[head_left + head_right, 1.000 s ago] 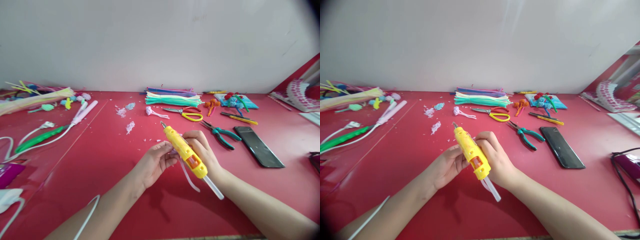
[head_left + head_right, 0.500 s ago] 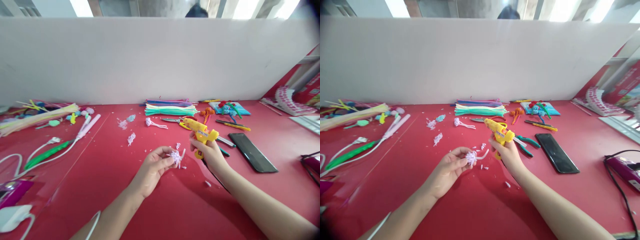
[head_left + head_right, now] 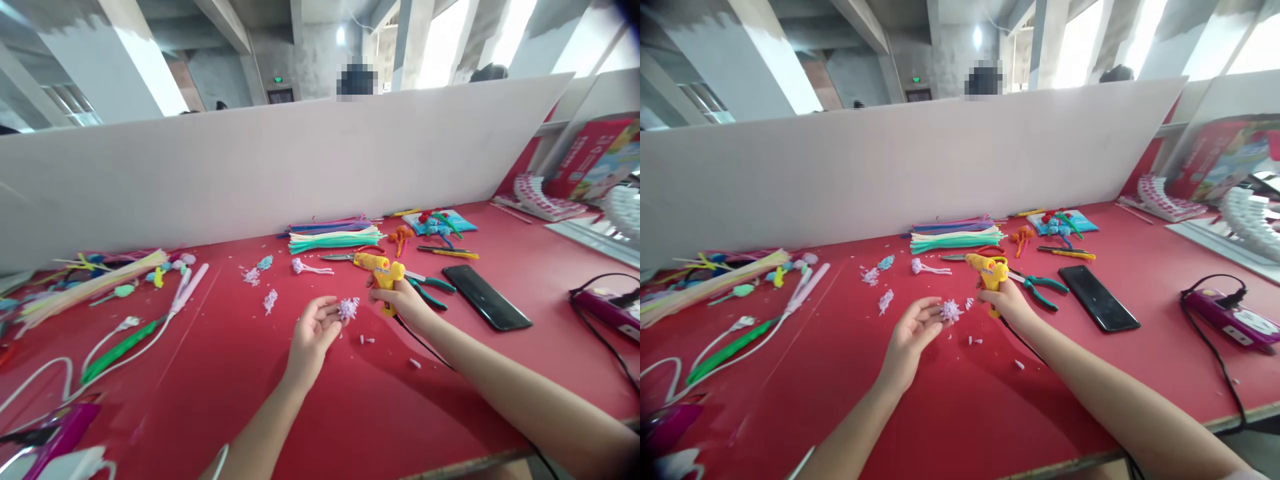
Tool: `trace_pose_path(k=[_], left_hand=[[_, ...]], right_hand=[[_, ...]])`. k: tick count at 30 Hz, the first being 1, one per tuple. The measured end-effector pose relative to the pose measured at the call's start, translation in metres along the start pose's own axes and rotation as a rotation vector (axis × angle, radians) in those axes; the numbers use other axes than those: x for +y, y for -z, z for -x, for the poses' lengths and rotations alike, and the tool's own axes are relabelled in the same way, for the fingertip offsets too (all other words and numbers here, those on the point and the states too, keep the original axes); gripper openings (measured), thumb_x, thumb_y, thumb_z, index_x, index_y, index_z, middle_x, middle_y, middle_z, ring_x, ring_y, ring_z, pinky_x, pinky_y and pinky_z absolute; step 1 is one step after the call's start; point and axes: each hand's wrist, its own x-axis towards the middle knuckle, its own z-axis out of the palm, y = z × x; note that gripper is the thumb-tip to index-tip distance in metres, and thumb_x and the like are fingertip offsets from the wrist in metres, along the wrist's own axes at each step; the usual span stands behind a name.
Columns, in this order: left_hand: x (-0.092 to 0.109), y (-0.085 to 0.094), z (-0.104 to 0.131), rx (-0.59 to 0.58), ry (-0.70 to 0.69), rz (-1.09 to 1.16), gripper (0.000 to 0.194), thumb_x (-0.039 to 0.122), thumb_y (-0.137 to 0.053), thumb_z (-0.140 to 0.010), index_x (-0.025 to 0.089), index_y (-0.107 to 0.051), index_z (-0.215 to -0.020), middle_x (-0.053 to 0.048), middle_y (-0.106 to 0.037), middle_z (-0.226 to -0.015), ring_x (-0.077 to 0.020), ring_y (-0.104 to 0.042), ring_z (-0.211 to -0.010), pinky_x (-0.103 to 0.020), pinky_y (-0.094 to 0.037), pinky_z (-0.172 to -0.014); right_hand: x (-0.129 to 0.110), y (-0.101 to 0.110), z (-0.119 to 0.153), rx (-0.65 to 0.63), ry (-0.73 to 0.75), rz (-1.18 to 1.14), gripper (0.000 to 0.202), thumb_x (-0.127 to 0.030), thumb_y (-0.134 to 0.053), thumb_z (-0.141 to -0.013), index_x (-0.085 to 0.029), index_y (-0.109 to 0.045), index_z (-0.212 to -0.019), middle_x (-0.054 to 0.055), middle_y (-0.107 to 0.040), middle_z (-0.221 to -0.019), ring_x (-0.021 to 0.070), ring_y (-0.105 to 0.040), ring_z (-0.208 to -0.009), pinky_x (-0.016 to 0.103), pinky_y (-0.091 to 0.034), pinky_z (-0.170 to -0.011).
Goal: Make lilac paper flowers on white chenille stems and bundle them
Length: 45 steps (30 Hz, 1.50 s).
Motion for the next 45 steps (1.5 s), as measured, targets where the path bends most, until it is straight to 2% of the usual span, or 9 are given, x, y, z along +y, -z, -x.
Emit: trace_pose_path(k=[7,13,23,30,34,36,39,41,45], left_hand=[[-0.001,0.005,-0.004,0.119,-0.096,-0.092,0.028,0.018,-0.067,-0.073,0.017,-0.058,-0.1,-0.007,-0.069,-0.096,-0.0189,-0.065,-0.093,-0.03,-0.05,-0.085],[-0.003,-0.001,0.005,0.047,-0.135,-0.173,0.023,0.016,-0.063,-0.073,0.019,-0.061,-0.096,-0.008,-0.07,-0.095,-0.0191,-0.066,-0.092,-0.028,-0.049,-0.084],[0.003,-0.004,0.007,0.14,-0.082,-0.057,0.025,0.019,-0.068,-0.072,0.017,-0.061,-0.096,-0.006,-0.07,-0.092,-0.0162,-0.067,-0.077,-0.028,-0.051,-0.078],[0.002,-0.002,0.005,0.107,0.013,0.134,0.026,0.018,-0.07,-0.073,0.018,-0.062,-0.097,-0.004,-0.069,-0.091,-0.0167,-0.066,-0.085,-0.031,-0.052,-0.083],[0.012,0.0,0.005,0.071,0.101,0.256,0.025,0.01,-0.068,-0.072,0.017,-0.062,-0.096,-0.003,-0.07,-0.09,-0.0146,-0.066,-0.088,-0.028,-0.051,-0.086],[0.018,0.001,0.004,0.045,0.146,0.299,0.027,0.009,-0.067,-0.072,0.016,-0.063,-0.097,-0.003,-0.07,-0.09,-0.0145,-0.066,-0.088,-0.027,-0.051,-0.087],[0.025,0.001,0.002,-0.011,0.197,0.353,0.029,0.006,-0.065,-0.072,0.015,-0.063,-0.1,-0.005,-0.071,-0.094,-0.0157,-0.066,-0.092,-0.026,-0.05,-0.088],[0.03,0.0,0.002,-0.037,0.207,0.352,0.029,0.006,-0.064,-0.072,0.014,-0.062,-0.1,-0.007,-0.07,-0.097,-0.0172,-0.066,-0.096,-0.027,-0.05,-0.09],[0.041,-0.002,0.002,-0.036,0.155,0.224,0.031,0.011,-0.064,-0.075,0.016,-0.06,-0.105,-0.008,-0.07,-0.102,-0.0196,-0.066,-0.097,-0.029,-0.051,-0.087]], right_hand=[[-0.002,0.025,0.002,0.01,-0.012,0.185,0.027,-0.026,-0.06,-0.063,-0.017,-0.059,-0.088,-0.006,-0.051,-0.056,0.0093,-0.042,-0.047,0.022,-0.031,-0.046],[0.015,0.034,-0.003,0.051,-0.03,0.359,0.016,-0.027,-0.058,-0.067,-0.017,-0.053,-0.079,-0.003,-0.056,-0.059,0.0108,-0.048,-0.049,0.022,-0.036,-0.047],[0.026,0.031,-0.006,0.144,-0.159,0.983,0.037,-0.046,-0.047,-0.084,-0.015,-0.058,-0.067,0.014,-0.067,-0.071,0.026,-0.065,-0.073,0.029,-0.042,-0.06],[0.022,0.023,0.002,0.102,-0.177,1.182,0.046,-0.043,-0.041,-0.089,-0.011,-0.063,-0.065,0.022,-0.068,-0.072,0.0349,-0.067,-0.076,0.04,-0.045,-0.066],[-0.002,0.022,0.012,0.102,-0.064,1.138,0.041,-0.04,-0.04,-0.09,-0.008,-0.065,-0.083,0.024,-0.068,-0.086,0.0349,-0.064,-0.085,0.041,-0.044,-0.07],[-0.019,0.018,0.019,0.041,0.046,1.054,0.031,-0.035,-0.043,-0.089,-0.013,-0.064,-0.097,0.015,-0.068,-0.097,0.0265,-0.063,-0.088,0.034,-0.044,-0.073],[-0.034,0.0,0.026,-0.17,0.169,0.863,0.023,-0.023,-0.053,-0.082,-0.023,-0.063,-0.102,0.0,-0.067,-0.085,0.0125,-0.059,-0.067,0.021,-0.042,-0.061],[-0.034,-0.016,0.028,-0.318,0.233,0.458,0.016,-0.017,-0.055,-0.077,-0.02,-0.063,-0.091,-0.001,-0.063,-0.075,0.0106,-0.052,-0.059,0.021,-0.037,-0.054],[-0.023,-0.037,0.027,-0.293,0.202,0.314,0.018,-0.023,-0.05,-0.082,-0.018,-0.057,-0.067,-0.002,-0.053,-0.058,0.0106,-0.05,-0.053,0.021,-0.034,-0.049]])
